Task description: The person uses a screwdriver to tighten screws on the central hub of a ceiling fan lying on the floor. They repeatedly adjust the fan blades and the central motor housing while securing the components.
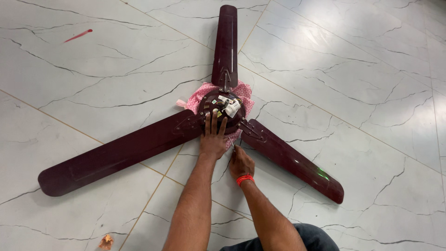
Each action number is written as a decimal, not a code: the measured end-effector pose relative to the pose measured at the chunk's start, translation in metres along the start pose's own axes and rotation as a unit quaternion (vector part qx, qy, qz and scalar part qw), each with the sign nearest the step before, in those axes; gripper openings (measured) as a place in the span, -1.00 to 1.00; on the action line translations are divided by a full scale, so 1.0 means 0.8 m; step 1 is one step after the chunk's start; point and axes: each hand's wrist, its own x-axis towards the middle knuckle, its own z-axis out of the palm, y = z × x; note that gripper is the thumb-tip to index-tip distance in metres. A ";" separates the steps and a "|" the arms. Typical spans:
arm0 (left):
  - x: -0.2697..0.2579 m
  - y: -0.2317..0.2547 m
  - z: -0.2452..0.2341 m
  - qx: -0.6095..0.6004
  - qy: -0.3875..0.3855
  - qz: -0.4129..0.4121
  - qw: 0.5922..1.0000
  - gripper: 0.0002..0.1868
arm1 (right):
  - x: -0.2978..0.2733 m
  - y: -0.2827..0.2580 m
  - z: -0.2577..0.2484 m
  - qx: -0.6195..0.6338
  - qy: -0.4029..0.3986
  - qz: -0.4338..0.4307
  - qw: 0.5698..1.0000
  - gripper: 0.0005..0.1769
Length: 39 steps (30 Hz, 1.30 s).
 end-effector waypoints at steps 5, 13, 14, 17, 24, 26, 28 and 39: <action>-0.003 -0.006 -0.024 -0.009 -0.041 0.017 0.999 0.07 | -0.001 -0.002 -0.002 0.005 0.003 -0.003 1.000 -0.75; 0.006 -0.012 -0.042 -0.095 -0.109 0.036 0.989 0.07 | 0.001 -0.006 -0.007 0.011 0.018 -0.020 1.000 -0.77; 0.009 -0.021 -0.047 -0.128 -0.078 0.065 0.987 0.07 | 0.004 -0.007 -0.006 0.014 0.026 -0.024 0.999 -0.78; -0.008 -0.037 -0.073 -0.207 -0.079 0.071 0.973 0.02 | -0.001 -0.007 -0.009 0.016 0.030 -0.029 0.999 -0.78; -0.058 -0.059 -0.161 -0.037 -0.034 0.025 0.998 0.03 | 0.018 -0.007 -0.002 0.161 0.023 -0.015 0.987 -0.65; -0.054 -0.058 -0.170 -0.013 -0.037 0.007 0.999 0.07 | 0.041 -0.019 -0.002 0.186 0.078 -0.072 0.977 -0.67; -0.050 -0.058 -0.174 0.012 -0.056 -0.015 0.998 0.10 | 0.057 -0.028 -0.014 0.214 0.109 -0.098 0.966 -0.69; -0.025 -0.097 -0.167 0.077 -0.095 -0.118 0.986 0.11 | 0.116 -0.023 -0.043 0.338 0.165 -0.025 0.926 -0.92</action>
